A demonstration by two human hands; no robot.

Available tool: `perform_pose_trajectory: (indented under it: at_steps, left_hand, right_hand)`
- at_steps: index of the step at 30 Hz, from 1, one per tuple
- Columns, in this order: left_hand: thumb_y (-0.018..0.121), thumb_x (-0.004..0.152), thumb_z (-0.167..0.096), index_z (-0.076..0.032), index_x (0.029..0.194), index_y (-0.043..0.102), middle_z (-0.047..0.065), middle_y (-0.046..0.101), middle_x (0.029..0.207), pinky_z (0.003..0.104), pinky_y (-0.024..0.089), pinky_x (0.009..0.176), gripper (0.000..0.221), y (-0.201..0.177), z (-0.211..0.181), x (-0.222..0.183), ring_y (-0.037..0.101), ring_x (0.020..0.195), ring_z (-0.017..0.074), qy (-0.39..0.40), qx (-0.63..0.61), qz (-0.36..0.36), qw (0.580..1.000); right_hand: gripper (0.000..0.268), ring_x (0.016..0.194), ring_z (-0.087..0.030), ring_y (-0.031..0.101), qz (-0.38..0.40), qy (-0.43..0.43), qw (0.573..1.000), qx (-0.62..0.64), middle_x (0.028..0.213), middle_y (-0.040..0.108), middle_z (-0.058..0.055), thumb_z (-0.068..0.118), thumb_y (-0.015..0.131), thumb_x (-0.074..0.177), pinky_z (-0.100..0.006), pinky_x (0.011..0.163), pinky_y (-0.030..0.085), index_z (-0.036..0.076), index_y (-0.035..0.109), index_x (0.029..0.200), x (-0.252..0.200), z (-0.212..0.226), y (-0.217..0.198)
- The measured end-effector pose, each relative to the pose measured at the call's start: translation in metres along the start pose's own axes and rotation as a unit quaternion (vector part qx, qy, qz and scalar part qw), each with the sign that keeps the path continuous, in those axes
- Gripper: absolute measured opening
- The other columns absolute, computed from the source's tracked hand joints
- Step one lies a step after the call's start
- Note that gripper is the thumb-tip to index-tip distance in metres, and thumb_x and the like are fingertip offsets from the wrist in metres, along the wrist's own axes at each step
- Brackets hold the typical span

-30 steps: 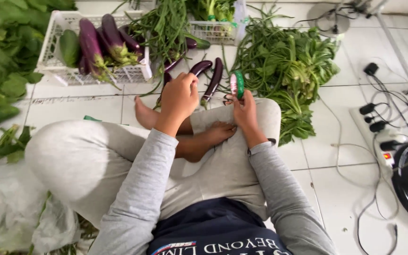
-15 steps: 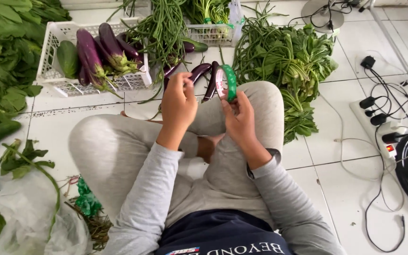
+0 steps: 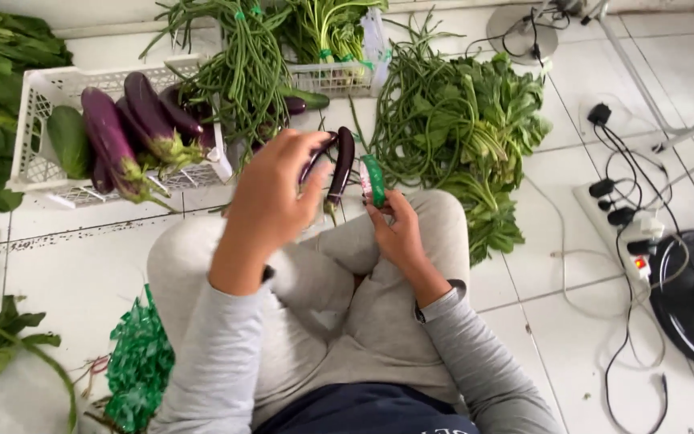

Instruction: The person is preparing various vegetables for sale by bundling long beans with rubber bands, trimming the ends of leafy greens with scissors, and wiping eggplants clean with a cloth.

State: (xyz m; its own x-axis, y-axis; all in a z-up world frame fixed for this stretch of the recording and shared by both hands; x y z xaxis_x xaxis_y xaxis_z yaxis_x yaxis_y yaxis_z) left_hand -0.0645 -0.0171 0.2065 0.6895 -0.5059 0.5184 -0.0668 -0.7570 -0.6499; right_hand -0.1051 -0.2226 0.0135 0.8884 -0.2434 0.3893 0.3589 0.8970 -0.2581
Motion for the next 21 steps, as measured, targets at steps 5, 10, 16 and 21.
perform_pose_trajectory:
  at_steps: [5, 10, 16, 21]
  left_hand:
    - [0.062, 0.102, -0.021, -0.003, 0.125, 0.067, 0.016, 0.07, 0.101, 0.047, 0.055, 0.079, 0.03, 0.024, 0.104, 0.017, 0.072, 0.091, 0.0336, -0.069, 0.058, 0.013, 0.996]
    - [0.061, 0.097, -0.024, -0.013, 0.116, 0.068, 0.011, 0.072, 0.102, 0.051, 0.057, 0.081, 0.023, 0.114, 0.226, -0.005, 0.072, 0.094, 0.0347, -0.199, 0.093, 0.107, 0.97]
    - [0.065, 0.086, -0.027, -0.017, 0.119, 0.073, 0.01, 0.074, 0.119, 0.051, 0.054, 0.099, 0.035, 0.252, 0.36, -0.114, 0.069, 0.117, 0.0311, -0.368, 0.141, 0.421, 0.817]
    - [0.07, 0.085, -0.031, -0.014, 0.12, 0.074, 0.011, 0.074, 0.121, 0.051, 0.058, 0.089, 0.039, 0.262, 0.327, -0.097, 0.071, 0.112, 0.0327, -0.332, 0.168, 0.549, 0.749]
  right_hand:
    - [0.016, 0.096, -0.032, 0.073, 0.032, 0.132, 0.991, -0.007, 0.098, 0.068, -0.019, 0.004, 0.068, 0.1, -0.042, 0.077, 0.063, 0.003, 0.067, 0.116, 0.046, -0.065, 0.007]
    - [0.031, 0.102, -0.042, 0.072, 0.058, 0.192, 0.975, -0.092, 0.111, 0.068, -0.028, 0.011, 0.074, 0.094, -0.05, 0.084, 0.061, -0.002, 0.067, 0.121, 0.099, -0.108, 0.023]
    - [0.022, 0.085, -0.023, 0.073, 0.082, 0.246, 0.957, -0.129, 0.104, 0.073, -0.012, 0.017, 0.073, 0.096, -0.036, 0.072, 0.061, 0.009, 0.073, 0.116, 0.133, -0.206, 0.032]
    - [0.028, 0.082, -0.034, 0.07, 0.125, 0.246, 0.952, -0.134, 0.102, 0.069, -0.022, 0.014, 0.074, 0.089, -0.046, 0.073, 0.057, 0.003, 0.072, 0.116, 0.126, -0.184, 0.047]
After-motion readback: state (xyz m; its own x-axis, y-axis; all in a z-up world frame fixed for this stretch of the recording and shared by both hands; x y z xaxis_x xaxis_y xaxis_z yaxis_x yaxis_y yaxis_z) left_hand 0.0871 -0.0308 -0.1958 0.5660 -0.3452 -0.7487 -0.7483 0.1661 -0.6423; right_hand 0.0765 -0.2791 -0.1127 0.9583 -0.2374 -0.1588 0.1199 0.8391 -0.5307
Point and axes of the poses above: each hand's wrist, its own x-axis towards the middle knuckle, its own y-axis out of the palm, z = x × y, the point moved 5 cm from there along x, towards the middle knuckle
